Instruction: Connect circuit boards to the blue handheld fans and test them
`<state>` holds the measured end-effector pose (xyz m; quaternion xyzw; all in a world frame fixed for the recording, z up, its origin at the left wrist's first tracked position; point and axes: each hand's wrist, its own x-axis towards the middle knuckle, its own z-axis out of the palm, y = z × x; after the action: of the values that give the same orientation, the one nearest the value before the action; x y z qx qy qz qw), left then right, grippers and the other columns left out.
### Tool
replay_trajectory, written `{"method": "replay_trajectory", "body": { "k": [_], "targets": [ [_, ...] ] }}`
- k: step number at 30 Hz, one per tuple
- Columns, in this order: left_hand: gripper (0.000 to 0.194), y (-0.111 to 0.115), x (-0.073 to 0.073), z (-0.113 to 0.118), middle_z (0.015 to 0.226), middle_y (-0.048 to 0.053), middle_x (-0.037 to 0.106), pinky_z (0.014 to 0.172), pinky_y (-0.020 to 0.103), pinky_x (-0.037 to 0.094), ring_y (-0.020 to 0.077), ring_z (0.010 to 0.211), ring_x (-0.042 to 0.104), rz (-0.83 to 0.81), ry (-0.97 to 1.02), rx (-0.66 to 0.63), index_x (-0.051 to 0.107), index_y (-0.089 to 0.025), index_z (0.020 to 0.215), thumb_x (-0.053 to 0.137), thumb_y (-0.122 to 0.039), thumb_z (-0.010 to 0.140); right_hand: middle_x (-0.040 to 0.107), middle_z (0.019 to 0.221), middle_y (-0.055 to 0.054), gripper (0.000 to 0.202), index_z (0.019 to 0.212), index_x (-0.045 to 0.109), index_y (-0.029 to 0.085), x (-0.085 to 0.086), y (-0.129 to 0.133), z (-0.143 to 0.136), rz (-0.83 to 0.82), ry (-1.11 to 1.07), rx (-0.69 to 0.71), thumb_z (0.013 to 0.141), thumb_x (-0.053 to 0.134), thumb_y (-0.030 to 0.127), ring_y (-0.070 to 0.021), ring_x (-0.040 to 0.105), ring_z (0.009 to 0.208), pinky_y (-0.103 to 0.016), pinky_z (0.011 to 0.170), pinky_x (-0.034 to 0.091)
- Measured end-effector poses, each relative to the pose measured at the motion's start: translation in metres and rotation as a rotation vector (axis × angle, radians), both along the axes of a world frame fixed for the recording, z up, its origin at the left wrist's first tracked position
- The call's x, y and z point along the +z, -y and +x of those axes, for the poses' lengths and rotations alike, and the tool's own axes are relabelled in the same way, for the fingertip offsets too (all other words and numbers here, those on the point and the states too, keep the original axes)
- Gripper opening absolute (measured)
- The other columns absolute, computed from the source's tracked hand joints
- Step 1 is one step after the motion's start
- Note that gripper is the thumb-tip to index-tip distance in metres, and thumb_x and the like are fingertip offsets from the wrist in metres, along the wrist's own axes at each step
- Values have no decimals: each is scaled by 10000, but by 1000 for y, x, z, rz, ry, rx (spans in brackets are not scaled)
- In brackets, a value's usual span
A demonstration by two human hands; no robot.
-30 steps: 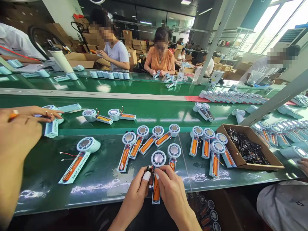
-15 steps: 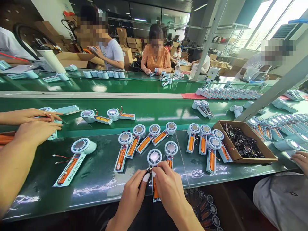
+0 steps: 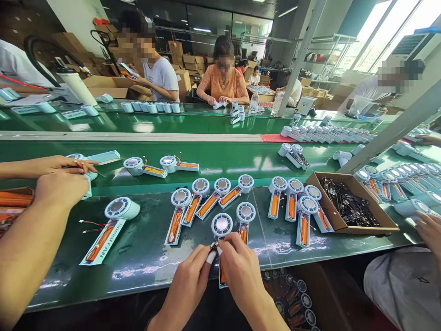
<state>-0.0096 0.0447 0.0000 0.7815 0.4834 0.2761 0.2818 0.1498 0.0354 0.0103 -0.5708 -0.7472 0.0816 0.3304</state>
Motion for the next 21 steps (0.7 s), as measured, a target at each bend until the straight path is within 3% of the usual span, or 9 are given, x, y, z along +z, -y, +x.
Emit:
{"method": "replay_trajectory", "body": {
  "k": [5,11,15,18,21],
  "targets": [
    [321,-14,14,-12,919,50,676,682,277,511,211,814,686,-57,-18,-140,640,-225,1010,344,-107,976,680,963,-35,218,1073,689,224,10,-10,17,-208,-203,106,939,552,120,-153,669,784,-237,722,539],
    [301,-20,19,-17,880,21,684,661,243,504,187,795,686,-92,3,-206,670,-243,988,380,-163,1006,686,1033,-45,201,1086,713,239,10,-16,30,-240,-169,279,997,539,190,-164,676,873,-260,782,533],
    [312,-19,13,-16,911,22,712,711,251,538,191,834,710,-64,29,-183,688,-251,1052,401,-147,988,702,1038,-52,227,1065,709,234,10,-15,25,-199,-90,236,1001,500,173,-173,685,865,-271,772,545],
    [366,-16,7,-15,1025,42,735,793,282,564,203,933,720,-57,50,-159,675,-253,1143,393,-107,961,689,1105,-58,223,1087,692,252,18,-9,25,-191,-74,176,965,523,170,-183,689,895,-280,774,568],
    [409,-11,2,-14,1106,64,739,855,323,580,215,1002,719,-51,98,-67,668,-242,1181,380,-85,936,646,1211,-82,293,1212,630,260,30,2,30,-154,-172,23,940,539,197,-151,674,775,-261,684,593]
  ]
}}
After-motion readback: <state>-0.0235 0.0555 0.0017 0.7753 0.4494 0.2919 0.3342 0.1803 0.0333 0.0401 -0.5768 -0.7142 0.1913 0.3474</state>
